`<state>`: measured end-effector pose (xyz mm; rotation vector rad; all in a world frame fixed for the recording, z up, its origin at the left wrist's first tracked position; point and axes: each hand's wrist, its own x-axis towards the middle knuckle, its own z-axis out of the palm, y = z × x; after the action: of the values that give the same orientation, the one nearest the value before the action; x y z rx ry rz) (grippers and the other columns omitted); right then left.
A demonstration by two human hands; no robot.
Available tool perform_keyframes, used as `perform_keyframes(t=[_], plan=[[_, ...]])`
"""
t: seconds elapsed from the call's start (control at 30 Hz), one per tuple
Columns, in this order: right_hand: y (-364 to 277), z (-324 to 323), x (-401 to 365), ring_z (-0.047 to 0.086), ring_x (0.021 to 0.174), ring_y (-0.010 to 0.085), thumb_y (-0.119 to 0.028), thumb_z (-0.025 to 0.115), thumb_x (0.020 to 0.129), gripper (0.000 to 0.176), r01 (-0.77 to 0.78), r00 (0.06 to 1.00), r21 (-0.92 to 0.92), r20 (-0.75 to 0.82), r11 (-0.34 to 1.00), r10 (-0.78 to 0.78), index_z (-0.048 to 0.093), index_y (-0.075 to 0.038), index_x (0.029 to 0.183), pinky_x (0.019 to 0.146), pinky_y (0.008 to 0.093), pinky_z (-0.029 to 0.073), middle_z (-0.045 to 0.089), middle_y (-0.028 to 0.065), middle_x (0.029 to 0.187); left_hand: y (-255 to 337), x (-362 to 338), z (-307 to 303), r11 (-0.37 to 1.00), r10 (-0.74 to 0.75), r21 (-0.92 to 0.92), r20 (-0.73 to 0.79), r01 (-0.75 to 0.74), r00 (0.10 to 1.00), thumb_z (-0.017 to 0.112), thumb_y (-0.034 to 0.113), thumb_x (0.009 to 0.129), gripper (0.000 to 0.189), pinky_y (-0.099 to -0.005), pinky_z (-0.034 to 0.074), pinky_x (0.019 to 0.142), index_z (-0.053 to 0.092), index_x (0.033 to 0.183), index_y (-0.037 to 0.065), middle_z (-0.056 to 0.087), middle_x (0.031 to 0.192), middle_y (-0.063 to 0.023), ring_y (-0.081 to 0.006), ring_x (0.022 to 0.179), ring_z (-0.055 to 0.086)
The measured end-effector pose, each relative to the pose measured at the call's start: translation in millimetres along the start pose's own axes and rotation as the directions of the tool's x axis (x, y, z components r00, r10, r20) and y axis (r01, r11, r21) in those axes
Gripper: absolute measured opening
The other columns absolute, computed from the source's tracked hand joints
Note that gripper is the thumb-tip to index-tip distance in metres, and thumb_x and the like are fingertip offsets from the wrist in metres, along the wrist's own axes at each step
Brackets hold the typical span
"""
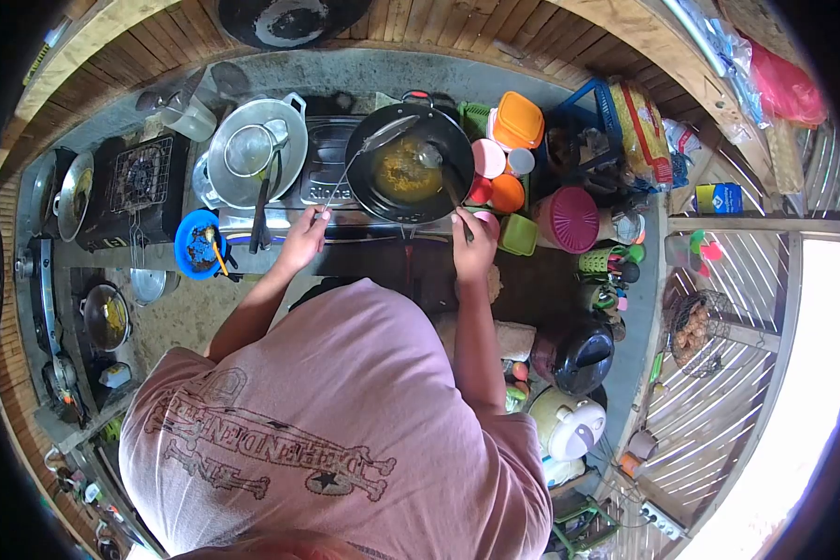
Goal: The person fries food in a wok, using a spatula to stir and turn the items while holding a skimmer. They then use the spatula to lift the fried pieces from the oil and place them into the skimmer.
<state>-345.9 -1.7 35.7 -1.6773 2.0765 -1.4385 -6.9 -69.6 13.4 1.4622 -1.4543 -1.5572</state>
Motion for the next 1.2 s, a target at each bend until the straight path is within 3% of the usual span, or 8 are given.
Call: perform_keyframes(t=[0.13, 0.37, 0.57, 0.67, 0.8, 1.0, 1.07, 1.2], plan=[[-14.9, -34.2, -6.3, 0.07, 0.089, 0.0323, -0.014, 0.075, 0.09, 0.016, -0.126, 0.989, 0.023, 0.076, 0.992, 0.124, 0.078, -0.005, 0.104, 0.088, 0.0419, 0.052, 0.075, 0.0145, 0.095, -8.1, 1.6, -7.4, 0.992, 0.015, 0.126, -0.002, -0.014, 1.0, 0.051, 0.037, 0.109, 0.033, -0.03, 0.039, 0.048, 0.056, 0.12, 0.006, 0.049, 0.063, 0.0, -0.0104, 0.05, 0.047], [-25.3, -59.3, -12.7, 0.071, 0.092, 0.033, -0.013, 0.074, 0.089, 0.015, 0.041, 0.98, -0.153, 0.199, 0.987, -0.009, 0.077, -0.006, 0.101, 0.086, 0.0436, 0.053, 0.075, 0.0126, 0.096, -17.3, 4.7, -17.2, 0.974, 0.011, 0.228, 0.001, -0.011, 1.0, 0.053, 0.042, 0.107, 0.039, -0.0404, 0.049, 0.068, 0.058, 0.12, 0.006, 0.061, 0.075, -0.0116, -0.0263, 0.069, 0.063], [4.4, -34.8, -15.3, 0.074, 0.098, 0.0288, -0.013, 0.074, 0.092, 0.019, -0.163, 0.974, 0.087, 0.171, 0.983, 0.147, 0.076, -0.002, 0.108, 0.091, 0.0366, 0.055, 0.076, 0.016, 0.105, -0.3, 8.2, -28.9, 0.931, 0.093, 0.351, 0.03, -0.098, 0.995, 0.055, 0.039, 0.105, 0.037, -0.0405, 0.049, 0.075, 0.058, 0.121, 0.006, 0.065, 0.085, -0.0176, -0.0321, 0.08, 0.064], [2.9, -36.9, -15.0, 0.074, 0.097, 0.0253, -0.013, 0.073, 0.093, 0.019, -0.342, 0.939, 0.143, 0.098, 0.929, 0.331, 0.077, -0.002, 0.108, 0.09, 0.0353, 0.055, 0.076, 0.0166, 0.107, 12.0, 5.4, -37.0, 0.905, 0.087, 0.412, 0.06, -0.104, 0.994, 0.055, 0.038, 0.105, 0.036, -0.0408, 0.048, 0.072, 0.058, 0.121, 0.006, 0.065, 0.082, -0.017, -0.0312, 0.076, 0.063], [-8.0, -50.7, -15.2, 0.067, 0.098, 0.0121, -0.013, 0.071, 0.096, 0.023, -0.371, 0.917, 0.327, -0.02, 0.869, 0.399, 0.074, 0.002, 0.114, 0.092, 0.0282, 0.051, 0.075, 0.007, 0.101, 13.9, 0.0, -42.9, 0.879, 0.092, 0.457, 0.123, -0.139, 0.988, 0.056, 0.038, 0.105, 0.035, -0.0404, 0.048, 0.071, 0.059, 0.12, 0.006, 0.065, 0.081, -0.014, -0.0284, 0.075, 0.062], [-7.2, -62.0, -23.4, 0.067, 0.097, 0.0111, -0.013, 0.071, 0.098, 0.022, -0.436, 0.857, 0.406, -0.086, 0.803, 0.508, 0.075, 0.002, 0.113, 0.091, 0.0262, 0.05, 0.074, 0.0047, 0.102, 16.9, -13.6, -40.0, 0.867, 0.027, 0.47, 0.288, -0.166, 0.957, 0.056, 0.041, 0.105, 0.039, -0.0373, 0.05, 0.078, 0.059, 0.121, 0.006, 0.067, 0.087, -0.0137, -0.0234, 0.082, 0.065], [-5.1, -63.3, -26.9, 0.066, 0.099, 0.0113, -0.011, 0.072, 0.096, 0.02, -0.432, 0.854, 0.421, -0.093, 0.798, 0.512, 0.075, 0.001, 0.111, 0.092, 0.0269, 0.051, 0.075, 0.0054, 0.104, 18.8, -14.7, -36.1, 0.854, -0.057, 0.51, 0.292, -0.105, 0.955, 0.054, 0.043, 0.106, 0.04, -0.0395, 0.051, 0.081, 0.059, 0.121, 0.006, 0.069, 0.092, -0.0179, -0.0298, 0.087, 0.068], [-7.3, -65.5, -30.2, 0.066, 0.097, 0.0106, -0.011, 0.073, 0.096, 0.019, -0.431, 0.856, 0.411, -0.096, 0.803, 0.508, 0.076, 0.001, 0.111, 0.091, 0.0262, 0.05, 0.075, 0.0042, 0.103, -1.8, -6.3, -30.7, 0.818, 0.035, 0.534, 0.323, -0.213, 0.946, 0.052, 0.045, 0.106, 0.042, -0.0458, 0.052, 0.082, 0.059, 0.123, 0.007, 0.069, 0.099, -0.0226, -0.0424, 0.095, 0.068]])
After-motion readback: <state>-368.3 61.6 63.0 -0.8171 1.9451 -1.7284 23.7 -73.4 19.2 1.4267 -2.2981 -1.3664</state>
